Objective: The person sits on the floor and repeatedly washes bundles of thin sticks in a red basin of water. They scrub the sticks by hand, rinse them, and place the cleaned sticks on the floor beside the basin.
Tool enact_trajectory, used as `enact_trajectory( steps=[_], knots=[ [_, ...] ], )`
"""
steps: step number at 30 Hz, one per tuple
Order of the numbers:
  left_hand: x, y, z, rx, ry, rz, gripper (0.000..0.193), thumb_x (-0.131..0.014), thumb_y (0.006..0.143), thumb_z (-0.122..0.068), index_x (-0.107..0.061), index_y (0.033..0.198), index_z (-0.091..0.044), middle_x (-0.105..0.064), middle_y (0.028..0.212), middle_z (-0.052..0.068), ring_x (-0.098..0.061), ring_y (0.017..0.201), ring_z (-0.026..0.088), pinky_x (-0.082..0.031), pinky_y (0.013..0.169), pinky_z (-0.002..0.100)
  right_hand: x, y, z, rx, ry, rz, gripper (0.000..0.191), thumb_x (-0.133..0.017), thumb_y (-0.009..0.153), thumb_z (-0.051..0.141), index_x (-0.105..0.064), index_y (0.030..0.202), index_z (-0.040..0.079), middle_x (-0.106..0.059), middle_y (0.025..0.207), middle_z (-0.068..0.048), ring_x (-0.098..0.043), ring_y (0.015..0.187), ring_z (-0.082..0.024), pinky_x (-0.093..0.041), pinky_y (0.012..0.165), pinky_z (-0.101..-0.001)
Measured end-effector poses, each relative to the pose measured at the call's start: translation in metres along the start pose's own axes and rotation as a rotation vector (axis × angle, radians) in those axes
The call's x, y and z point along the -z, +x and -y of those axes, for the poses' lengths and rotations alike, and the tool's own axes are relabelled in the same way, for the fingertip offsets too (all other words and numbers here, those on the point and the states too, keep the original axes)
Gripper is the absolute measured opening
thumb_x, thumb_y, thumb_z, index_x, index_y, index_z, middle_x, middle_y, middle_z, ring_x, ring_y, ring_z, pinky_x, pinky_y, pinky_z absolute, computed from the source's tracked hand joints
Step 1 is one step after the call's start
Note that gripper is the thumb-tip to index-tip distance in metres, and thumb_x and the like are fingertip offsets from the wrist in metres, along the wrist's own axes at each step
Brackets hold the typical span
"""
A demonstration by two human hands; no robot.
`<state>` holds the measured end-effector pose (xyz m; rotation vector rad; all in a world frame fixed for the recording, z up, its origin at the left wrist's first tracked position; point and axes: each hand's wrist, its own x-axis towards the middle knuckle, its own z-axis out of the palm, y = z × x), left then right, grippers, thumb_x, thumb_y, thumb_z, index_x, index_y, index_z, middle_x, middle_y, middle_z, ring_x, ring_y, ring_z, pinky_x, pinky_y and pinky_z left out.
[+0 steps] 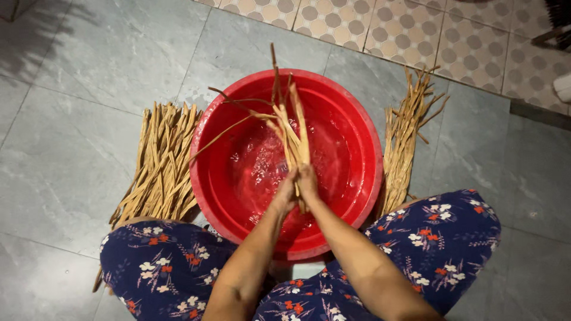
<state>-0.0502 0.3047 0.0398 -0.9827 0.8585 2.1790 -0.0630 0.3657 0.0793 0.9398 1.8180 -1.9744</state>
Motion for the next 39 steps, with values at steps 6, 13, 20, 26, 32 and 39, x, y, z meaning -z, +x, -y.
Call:
enact_trajectory(
  steps=[6,13,20,26,32,39],
  knots=[
    [0.055,0.005,-0.027,-0.362,0.023,-0.127,0.053,-0.049,0.109,-0.054,-0.063,0.122,-0.004,-0.059,0.086,0.006,-0.056,0.069,0.018,-0.047,0.057,0.034,-0.047,-0.012,-0.067,0.845,-0.248,0.271,0.042,-0.055,0.106,0.008,-0.047,0.146,-0.004,-0.056,0.11,-0.024,-0.057,0.091,-0.032,-0.051,0.068,-0.0386],
    [0.009,-0.001,0.01,-0.05,-0.12,0.023,0.04,-0.045,0.105,-0.039,-0.059,0.122,-0.005,-0.073,0.104,0.011,-0.073,0.083,0.018,-0.063,0.07,0.033,0.005,0.02,-0.038,0.046,-0.052,0.062,0.025,-0.044,0.106,0.02,-0.057,0.123,0.008,-0.065,0.102,-0.015,-0.062,0.084,-0.023,-0.056,0.069,-0.0378],
    [0.055,0.001,-0.022,-0.31,-0.052,-0.017,0.041,-0.045,0.11,-0.037,-0.056,0.132,-0.004,-0.07,0.109,0.009,-0.071,0.082,0.014,-0.062,0.069,0.029,-0.046,-0.034,-0.047,0.231,0.023,0.298,0.039,-0.046,0.097,0.009,-0.055,0.134,0.015,-0.06,0.126,0.003,-0.064,0.094,-0.012,-0.058,0.069,-0.026],
    [0.04,-0.007,-0.006,-0.151,0.01,0.04,0.043,-0.042,0.113,-0.035,-0.051,0.142,-0.005,-0.069,0.11,0.007,-0.069,0.083,0.01,-0.06,0.07,0.027,-0.024,0.006,-0.055,0.13,-0.064,0.128,0.02,-0.055,0.105,0.017,-0.061,0.113,0.0,-0.063,0.093,-0.013,-0.062,0.077,-0.021,-0.055,0.066,-0.0366],
    [0.035,-0.006,0.009,-0.149,0.411,0.063,0.045,-0.042,0.109,-0.033,-0.046,0.151,-0.017,-0.068,0.105,0.014,-0.057,0.079,0.019,-0.048,0.069,0.037,0.035,0.051,-0.049,0.439,-0.407,0.099,0.054,-0.039,0.108,0.052,-0.065,0.119,0.006,-0.064,0.109,-0.012,-0.06,0.098,-0.022,-0.049,0.087,-0.0411],
    [0.085,-0.002,-0.001,-0.174,0.873,-0.28,0.055,-0.034,0.111,-0.05,-0.054,0.143,-0.011,-0.07,0.106,0.019,-0.066,0.083,0.024,-0.054,0.071,0.042,0.026,0.029,-0.064,0.06,-0.327,0.016,0.054,-0.047,0.095,0.058,-0.063,0.121,0.013,-0.062,0.116,-0.008,-0.06,0.102,-0.024,-0.053,0.087,-0.0448]
  ],
)
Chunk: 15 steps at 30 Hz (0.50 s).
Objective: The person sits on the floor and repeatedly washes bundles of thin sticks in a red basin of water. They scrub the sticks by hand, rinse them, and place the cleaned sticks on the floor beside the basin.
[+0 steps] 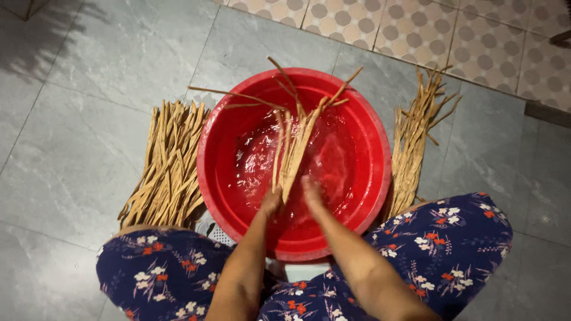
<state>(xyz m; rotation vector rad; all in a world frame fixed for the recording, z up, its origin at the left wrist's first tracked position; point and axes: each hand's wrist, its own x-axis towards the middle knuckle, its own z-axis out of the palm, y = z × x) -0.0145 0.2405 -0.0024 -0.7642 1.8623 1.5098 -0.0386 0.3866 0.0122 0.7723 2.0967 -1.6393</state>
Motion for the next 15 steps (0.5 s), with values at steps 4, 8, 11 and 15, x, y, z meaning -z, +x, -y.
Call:
enact_trajectory(
  steps=[4,8,11,15],
  knots=[
    [-0.015,-0.004,0.0,0.05,-0.292,0.325,0.065,-0.032,0.11,-0.054,-0.052,0.146,-0.003,-0.069,0.121,0.021,-0.069,0.099,0.026,-0.053,0.095,0.042,-0.04,-0.011,0.0,0.086,-0.014,0.21,0.045,-0.065,0.095,0.042,-0.057,0.118,0.004,-0.068,0.107,-0.013,-0.067,0.097,-0.023,-0.057,0.082,-0.0365],
    [-0.01,-0.019,-0.006,0.088,0.038,0.487,0.073,-0.033,0.102,-0.064,-0.048,0.146,-0.008,-0.061,0.127,0.018,-0.063,0.108,0.029,-0.051,0.096,0.049,-0.007,-0.006,0.002,-0.224,-0.06,0.298,0.039,-0.067,0.093,0.038,-0.066,0.118,0.009,-0.072,0.094,-0.011,-0.07,0.081,-0.023,-0.061,0.071,-0.0378],
    [-0.001,-0.022,-0.013,0.072,0.124,0.497,0.079,-0.033,0.096,-0.072,-0.045,0.146,-0.012,-0.055,0.132,0.016,-0.059,0.115,0.032,-0.05,0.096,0.055,0.022,0.001,0.007,-0.216,-0.036,0.226,0.042,-0.067,0.098,0.036,-0.07,0.112,-0.003,-0.073,0.086,-0.019,-0.071,0.069,-0.029,-0.062,0.063,-0.0405],
    [-0.002,-0.012,-0.013,0.263,-0.492,0.464,0.087,-0.028,0.089,-0.082,-0.048,0.139,-0.014,-0.059,0.126,0.015,-0.061,0.113,0.035,-0.052,0.089,0.058,-0.01,-0.01,0.007,-0.139,0.184,0.201,0.037,-0.063,0.101,0.033,-0.065,0.127,0.006,-0.07,0.104,-0.014,-0.066,0.085,-0.021,-0.056,0.069,-0.0333]
  ],
)
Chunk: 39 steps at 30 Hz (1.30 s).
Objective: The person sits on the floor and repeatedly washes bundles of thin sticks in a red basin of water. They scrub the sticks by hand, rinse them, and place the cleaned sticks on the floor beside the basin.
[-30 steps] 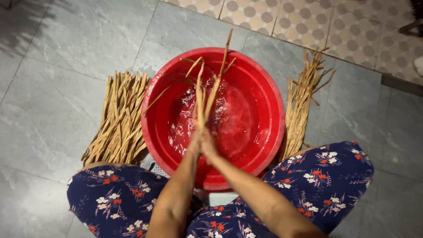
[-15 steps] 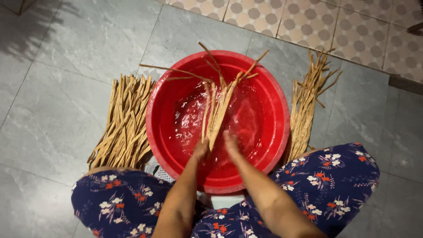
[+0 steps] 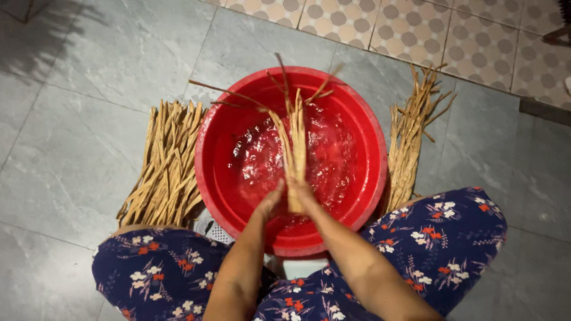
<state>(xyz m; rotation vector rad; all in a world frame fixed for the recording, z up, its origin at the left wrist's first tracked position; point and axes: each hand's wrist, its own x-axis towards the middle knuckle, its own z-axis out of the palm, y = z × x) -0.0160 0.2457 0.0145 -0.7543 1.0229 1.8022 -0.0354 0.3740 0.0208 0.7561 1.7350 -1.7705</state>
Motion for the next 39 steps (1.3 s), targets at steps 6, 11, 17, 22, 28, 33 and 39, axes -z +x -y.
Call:
enact_trajectory(
  steps=[6,11,17,22,28,33,39],
  knots=[
    [0.003,0.007,-0.007,-0.39,-0.188,-0.258,0.086,-0.026,0.097,-0.088,-0.064,0.101,-0.011,-0.049,0.076,0.006,-0.047,0.062,0.021,-0.046,0.047,0.035,-0.078,-0.019,-0.013,0.286,-0.084,-0.012,0.035,-0.049,0.103,0.03,-0.061,0.129,0.01,-0.069,0.109,-0.009,-0.064,0.093,-0.017,-0.055,0.077,-0.0309],
    [-0.042,0.003,-0.021,-0.36,-0.293,-0.063,0.044,-0.046,0.106,-0.046,-0.064,0.118,-0.007,-0.068,0.099,0.009,-0.067,0.089,0.019,-0.061,0.078,0.033,-0.036,-0.014,0.028,0.247,-0.219,-0.176,0.03,-0.042,0.104,0.026,-0.06,0.121,0.01,-0.066,0.1,-0.01,-0.061,0.085,-0.02,-0.055,0.074,-0.0339],
    [-0.048,0.006,-0.018,-0.371,-0.328,-0.135,0.038,-0.04,0.108,-0.042,-0.06,0.123,-0.013,-0.068,0.1,0.006,-0.066,0.088,0.017,-0.059,0.075,0.035,-0.036,-0.019,0.035,0.108,0.084,-0.074,0.025,-0.039,0.103,0.02,-0.06,0.114,0.011,-0.063,0.092,-0.012,-0.057,0.076,-0.026,-0.055,0.072,-0.0431],
    [-0.02,0.002,-0.026,-0.518,-0.363,-0.212,0.057,-0.033,0.109,-0.055,-0.061,0.111,-0.005,-0.063,0.081,0.007,-0.06,0.065,0.019,-0.054,0.054,0.034,-0.064,-0.015,0.015,0.409,-0.181,-0.069,0.034,-0.041,0.108,0.028,-0.051,0.138,0.014,-0.04,0.144,-0.011,-0.046,0.125,-0.022,-0.045,0.103,-0.0386],
    [-0.053,0.01,-0.013,-0.436,-0.029,-0.2,0.037,-0.041,0.107,-0.037,-0.062,0.113,-0.006,-0.065,0.079,0.007,-0.056,0.059,0.017,-0.047,0.048,0.033,-0.008,0.007,0.028,0.347,-0.781,-0.157,0.041,-0.031,0.109,0.029,-0.068,0.11,0.011,-0.06,0.14,-0.008,-0.051,0.127,-0.023,-0.034,0.11,-0.047],
    [-0.036,0.014,-0.012,-0.506,0.235,-0.336,0.033,-0.047,0.108,-0.029,-0.055,0.126,-0.002,-0.066,0.092,0.018,-0.06,0.069,0.026,-0.051,0.059,0.043,0.011,0.02,0.04,0.092,-0.12,0.125,0.039,-0.046,0.103,0.041,-0.061,0.122,0.011,-0.063,0.134,-0.012,-0.056,0.119,-0.025,-0.04,0.103,-0.0469],
    [-0.052,-0.018,0.027,-0.221,1.433,-0.167,0.047,-0.049,0.102,-0.039,-0.048,0.141,-0.012,-0.062,0.131,0.024,-0.061,0.121,0.038,-0.046,0.104,0.051,0.028,0.026,0.037,0.149,-0.074,0.142,0.06,-0.072,0.092,0.034,-0.05,0.145,0.015,-0.063,0.134,-0.011,-0.061,0.115,-0.023,-0.05,0.096,-0.0409]
  ],
)
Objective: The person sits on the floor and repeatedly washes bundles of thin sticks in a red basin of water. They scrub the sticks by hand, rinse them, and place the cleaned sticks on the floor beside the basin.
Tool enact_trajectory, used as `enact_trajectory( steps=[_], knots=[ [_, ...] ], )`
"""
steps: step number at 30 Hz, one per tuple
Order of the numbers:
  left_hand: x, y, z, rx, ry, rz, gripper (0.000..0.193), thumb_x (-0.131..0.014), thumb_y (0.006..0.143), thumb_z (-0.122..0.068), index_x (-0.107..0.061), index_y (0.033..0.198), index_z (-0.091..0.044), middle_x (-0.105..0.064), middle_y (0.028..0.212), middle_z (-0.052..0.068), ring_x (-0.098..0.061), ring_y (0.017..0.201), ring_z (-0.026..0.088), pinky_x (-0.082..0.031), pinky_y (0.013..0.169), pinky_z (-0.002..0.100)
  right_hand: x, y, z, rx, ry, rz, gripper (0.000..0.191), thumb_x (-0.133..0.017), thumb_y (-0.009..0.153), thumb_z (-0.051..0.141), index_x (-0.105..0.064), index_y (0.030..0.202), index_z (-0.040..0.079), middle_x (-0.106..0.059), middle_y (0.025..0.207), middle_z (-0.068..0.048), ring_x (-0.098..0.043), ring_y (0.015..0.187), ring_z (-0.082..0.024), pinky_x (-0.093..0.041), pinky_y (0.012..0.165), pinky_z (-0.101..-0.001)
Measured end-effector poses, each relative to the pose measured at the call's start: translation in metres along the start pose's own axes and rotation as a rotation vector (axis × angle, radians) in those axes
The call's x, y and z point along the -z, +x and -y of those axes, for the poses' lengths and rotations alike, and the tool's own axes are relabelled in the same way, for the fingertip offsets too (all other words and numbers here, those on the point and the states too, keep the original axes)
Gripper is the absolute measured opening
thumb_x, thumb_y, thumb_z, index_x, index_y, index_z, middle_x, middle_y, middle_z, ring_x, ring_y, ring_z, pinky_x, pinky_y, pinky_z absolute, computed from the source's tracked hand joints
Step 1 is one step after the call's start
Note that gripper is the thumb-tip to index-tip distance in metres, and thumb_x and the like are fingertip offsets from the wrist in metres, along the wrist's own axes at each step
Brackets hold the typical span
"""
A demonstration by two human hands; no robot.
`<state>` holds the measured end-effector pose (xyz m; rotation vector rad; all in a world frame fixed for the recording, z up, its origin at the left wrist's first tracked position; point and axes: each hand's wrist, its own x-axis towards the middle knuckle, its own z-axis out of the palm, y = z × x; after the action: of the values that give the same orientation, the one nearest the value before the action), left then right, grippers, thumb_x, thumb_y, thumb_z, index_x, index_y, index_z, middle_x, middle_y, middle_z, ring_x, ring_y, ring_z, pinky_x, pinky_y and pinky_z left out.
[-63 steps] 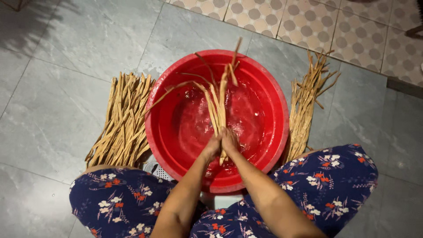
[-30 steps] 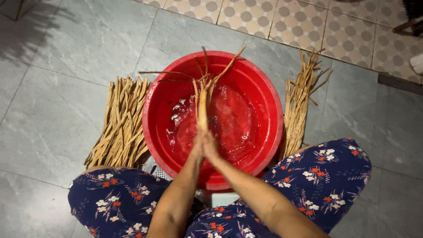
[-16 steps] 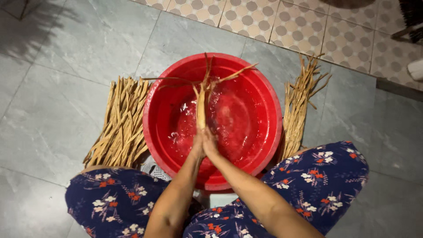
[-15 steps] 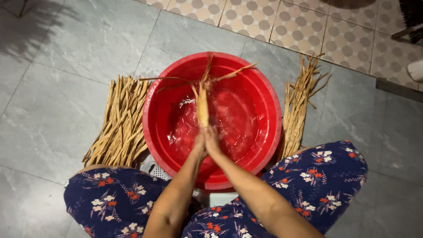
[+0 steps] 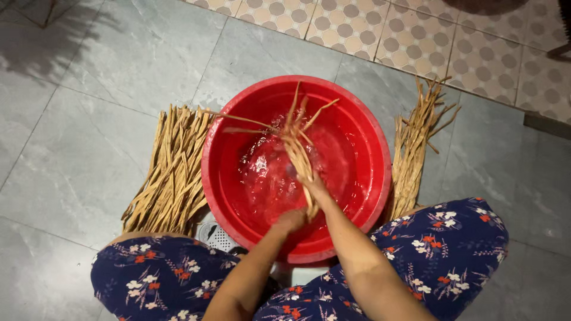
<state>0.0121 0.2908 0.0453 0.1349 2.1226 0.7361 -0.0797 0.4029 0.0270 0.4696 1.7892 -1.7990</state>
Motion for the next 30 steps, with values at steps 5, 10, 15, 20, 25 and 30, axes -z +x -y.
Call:
enact_trajectory(
  steps=[5,10,15,20,25,30],
  knots=[
    [0.003,-0.024,-0.017,-0.024,-0.355,0.221,0.06,-0.047,0.101,-0.057,-0.062,0.136,-0.009,-0.068,0.128,0.022,-0.066,0.116,0.035,-0.05,0.103,0.046,0.016,-0.015,-0.024,-0.248,-0.147,-0.039,0.052,-0.067,0.096,0.033,-0.067,0.139,0.003,-0.074,0.119,-0.021,-0.07,0.094,-0.027,-0.057,0.075,-0.0374],
    [0.031,0.001,0.011,0.172,-1.372,-0.054,0.081,-0.042,0.094,-0.07,-0.061,0.138,-0.004,-0.065,0.138,0.02,-0.064,0.122,0.033,-0.052,0.103,0.046,-0.018,-0.014,-0.021,-0.067,0.018,-0.27,0.046,-0.064,0.086,0.008,-0.061,0.132,0.013,-0.069,0.11,-0.004,-0.071,0.093,-0.019,-0.061,0.08,-0.0351],
    [0.064,0.033,0.031,-1.263,-2.055,0.258,0.078,-0.03,0.116,-0.064,-0.058,0.117,0.008,-0.068,0.107,0.021,-0.065,0.089,0.034,-0.057,0.072,0.046,-0.101,-0.023,-0.004,0.171,-0.067,-0.151,0.036,-0.059,0.092,0.011,-0.063,0.128,0.012,-0.068,0.111,-0.005,-0.069,0.095,-0.019,-0.06,0.079,-0.0341],
    [0.082,0.028,0.018,-0.51,-1.771,-0.374,0.064,-0.045,0.103,-0.069,-0.061,0.119,-0.009,-0.068,0.099,0.013,-0.064,0.077,0.022,-0.057,0.059,0.034,-0.109,-0.031,0.021,0.417,-0.324,-0.234,0.029,-0.054,0.098,0.015,-0.065,0.124,0.011,-0.066,0.112,-0.006,-0.067,0.096,-0.02,-0.059,0.078,-0.033],
    [0.07,0.008,-0.033,-0.004,-1.95,-0.219,0.061,-0.033,0.107,-0.058,-0.063,0.124,-0.007,-0.072,0.107,0.013,-0.072,0.089,0.021,-0.063,0.072,0.036,-0.053,-0.032,0.052,0.202,-0.408,-0.352,0.026,-0.049,0.104,0.019,-0.067,0.12,0.01,-0.065,0.112,-0.007,-0.065,0.098,-0.021,-0.057,0.078,-0.032],
    [0.08,0.017,-0.007,-0.315,-2.042,-0.194,0.065,-0.028,0.109,-0.058,-0.062,0.113,-0.003,-0.067,0.087,0.013,-0.063,0.068,0.021,-0.059,0.058,0.036,-0.086,-0.04,0.033,0.192,-0.477,-0.198,0.029,-0.044,0.11,0.023,-0.069,0.116,0.009,-0.064,0.113,-0.008,-0.062,0.1,-0.021,-0.056,0.077,-0.0309]
  ],
)
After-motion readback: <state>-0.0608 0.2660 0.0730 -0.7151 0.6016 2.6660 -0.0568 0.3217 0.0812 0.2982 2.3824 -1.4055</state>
